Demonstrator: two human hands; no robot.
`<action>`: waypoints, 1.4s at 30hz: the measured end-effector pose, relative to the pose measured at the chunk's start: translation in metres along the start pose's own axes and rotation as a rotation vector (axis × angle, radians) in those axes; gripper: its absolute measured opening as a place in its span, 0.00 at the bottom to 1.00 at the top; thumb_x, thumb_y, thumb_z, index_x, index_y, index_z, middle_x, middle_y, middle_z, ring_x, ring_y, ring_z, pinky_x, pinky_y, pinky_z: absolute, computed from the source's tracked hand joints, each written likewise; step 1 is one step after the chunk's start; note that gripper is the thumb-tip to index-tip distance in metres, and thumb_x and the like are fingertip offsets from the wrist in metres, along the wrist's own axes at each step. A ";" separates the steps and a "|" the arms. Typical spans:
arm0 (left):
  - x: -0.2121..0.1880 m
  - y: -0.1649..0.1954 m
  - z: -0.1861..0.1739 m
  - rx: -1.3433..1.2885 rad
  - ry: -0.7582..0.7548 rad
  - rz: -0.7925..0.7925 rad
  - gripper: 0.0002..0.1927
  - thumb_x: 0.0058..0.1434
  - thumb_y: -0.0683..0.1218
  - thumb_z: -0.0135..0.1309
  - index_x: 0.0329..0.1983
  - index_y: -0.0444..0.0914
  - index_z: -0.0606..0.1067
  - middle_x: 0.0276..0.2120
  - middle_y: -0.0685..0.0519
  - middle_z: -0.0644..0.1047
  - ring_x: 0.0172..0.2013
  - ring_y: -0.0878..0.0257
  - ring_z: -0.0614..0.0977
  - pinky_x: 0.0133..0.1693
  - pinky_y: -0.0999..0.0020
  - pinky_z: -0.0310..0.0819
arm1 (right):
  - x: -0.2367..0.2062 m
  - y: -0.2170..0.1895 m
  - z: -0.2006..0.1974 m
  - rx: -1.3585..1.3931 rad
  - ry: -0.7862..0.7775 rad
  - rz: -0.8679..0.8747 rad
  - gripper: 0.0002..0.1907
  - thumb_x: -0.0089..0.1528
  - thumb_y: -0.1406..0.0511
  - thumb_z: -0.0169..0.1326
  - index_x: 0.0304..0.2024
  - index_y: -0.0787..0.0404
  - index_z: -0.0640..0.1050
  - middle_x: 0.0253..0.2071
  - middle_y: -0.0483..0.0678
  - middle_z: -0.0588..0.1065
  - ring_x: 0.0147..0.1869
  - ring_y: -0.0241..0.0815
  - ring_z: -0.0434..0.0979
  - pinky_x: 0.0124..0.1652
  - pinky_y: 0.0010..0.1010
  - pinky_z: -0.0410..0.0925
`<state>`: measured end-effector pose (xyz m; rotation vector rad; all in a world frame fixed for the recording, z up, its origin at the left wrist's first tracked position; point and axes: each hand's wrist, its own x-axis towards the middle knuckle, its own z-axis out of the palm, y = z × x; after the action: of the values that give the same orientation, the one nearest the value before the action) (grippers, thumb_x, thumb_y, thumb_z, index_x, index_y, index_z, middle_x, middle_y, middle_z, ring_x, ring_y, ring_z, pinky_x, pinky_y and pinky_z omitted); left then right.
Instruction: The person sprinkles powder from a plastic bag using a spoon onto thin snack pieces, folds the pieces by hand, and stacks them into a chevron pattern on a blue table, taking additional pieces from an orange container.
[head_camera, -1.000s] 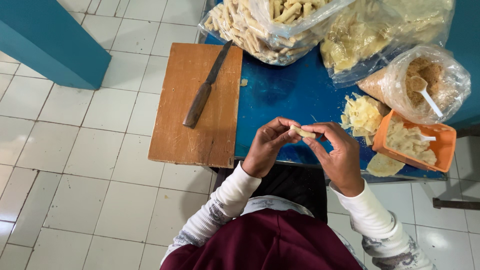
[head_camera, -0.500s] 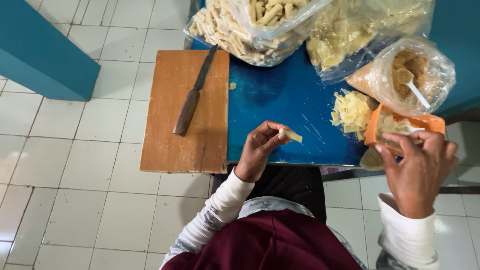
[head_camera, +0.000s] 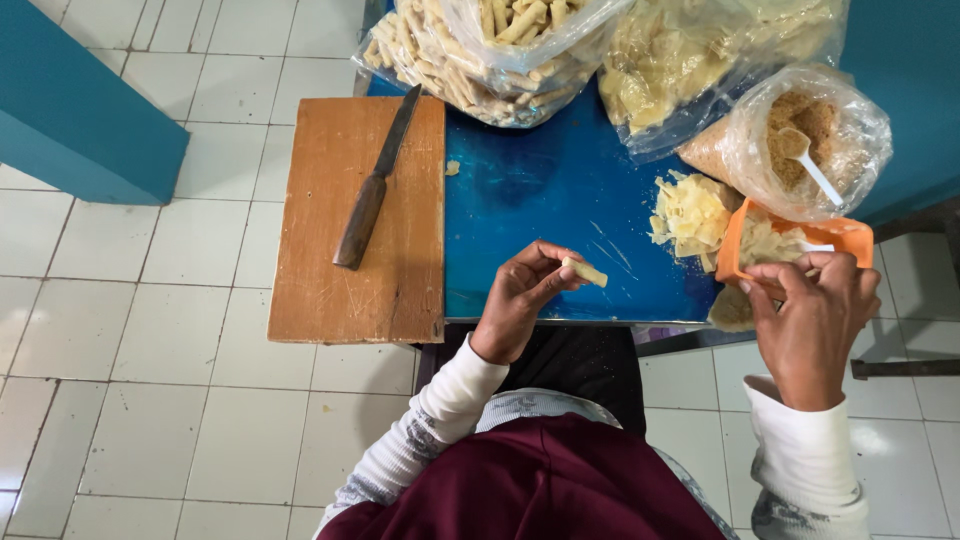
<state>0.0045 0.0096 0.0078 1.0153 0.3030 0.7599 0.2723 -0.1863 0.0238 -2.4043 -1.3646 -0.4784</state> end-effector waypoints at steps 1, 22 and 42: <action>0.001 -0.001 0.000 -0.002 -0.001 0.000 0.10 0.71 0.44 0.56 0.49 0.34 0.74 0.46 0.48 0.80 0.48 0.62 0.82 0.52 0.68 0.77 | 0.003 -0.003 -0.003 0.039 0.009 -0.007 0.09 0.63 0.59 0.72 0.44 0.44 0.84 0.50 0.42 0.65 0.62 0.51 0.61 0.64 0.43 0.55; -0.005 -0.009 0.003 -0.129 -0.031 0.044 0.08 0.70 0.40 0.57 0.51 0.34 0.74 0.47 0.49 0.81 0.50 0.63 0.82 0.55 0.67 0.76 | 0.005 -0.150 -0.016 0.409 0.127 -0.371 0.23 0.63 0.64 0.66 0.60 0.43 0.81 0.45 0.42 0.65 0.51 0.43 0.61 0.57 0.41 0.54; -0.009 0.001 -0.002 -0.198 0.010 0.057 0.20 0.68 0.45 0.55 0.62 0.38 0.70 0.55 0.50 0.76 0.54 0.62 0.80 0.58 0.68 0.74 | 0.083 -0.165 -0.051 0.866 0.029 -0.340 0.12 0.69 0.68 0.62 0.52 0.65 0.76 0.47 0.51 0.81 0.44 0.36 0.80 0.47 0.26 0.74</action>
<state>-0.0032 0.0054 0.0064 0.8357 0.2040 0.8296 0.1630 -0.0668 0.1257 -1.4733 -1.5475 0.0264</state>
